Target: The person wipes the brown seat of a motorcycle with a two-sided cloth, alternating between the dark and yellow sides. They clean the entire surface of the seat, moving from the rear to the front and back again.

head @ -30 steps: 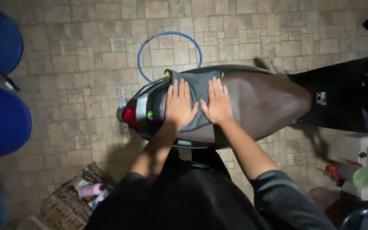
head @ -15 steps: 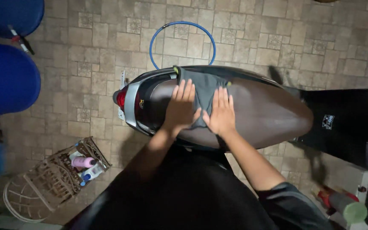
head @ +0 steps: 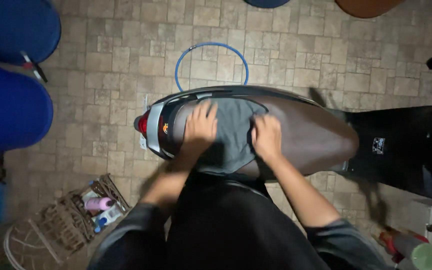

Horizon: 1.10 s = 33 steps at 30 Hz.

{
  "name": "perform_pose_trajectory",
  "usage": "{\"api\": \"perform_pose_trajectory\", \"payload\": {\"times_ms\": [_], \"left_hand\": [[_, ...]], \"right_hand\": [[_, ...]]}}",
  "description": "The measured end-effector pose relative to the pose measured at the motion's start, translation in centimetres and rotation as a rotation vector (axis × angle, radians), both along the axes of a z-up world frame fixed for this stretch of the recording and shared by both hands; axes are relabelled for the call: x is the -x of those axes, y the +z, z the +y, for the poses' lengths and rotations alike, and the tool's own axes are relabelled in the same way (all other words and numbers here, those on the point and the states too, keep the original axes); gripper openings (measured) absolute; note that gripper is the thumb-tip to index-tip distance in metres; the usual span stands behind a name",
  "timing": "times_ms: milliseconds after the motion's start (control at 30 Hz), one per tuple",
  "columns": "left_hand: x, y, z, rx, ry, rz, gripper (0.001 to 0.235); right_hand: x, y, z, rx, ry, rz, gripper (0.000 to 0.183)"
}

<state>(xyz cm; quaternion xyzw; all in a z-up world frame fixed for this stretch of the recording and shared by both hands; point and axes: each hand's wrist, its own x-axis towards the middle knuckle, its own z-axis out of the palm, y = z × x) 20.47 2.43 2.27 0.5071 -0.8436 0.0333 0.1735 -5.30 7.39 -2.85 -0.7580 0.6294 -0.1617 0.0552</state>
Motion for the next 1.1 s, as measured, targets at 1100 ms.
{"api": "perform_pose_trajectory", "payload": {"times_ms": [1100], "left_hand": [[-2.0, 4.9, 2.0, -1.460, 0.075, -0.055, 0.041]], "right_hand": [[-0.8, 3.6, 7.9, -0.907, 0.021, -0.225, 0.037]]}}
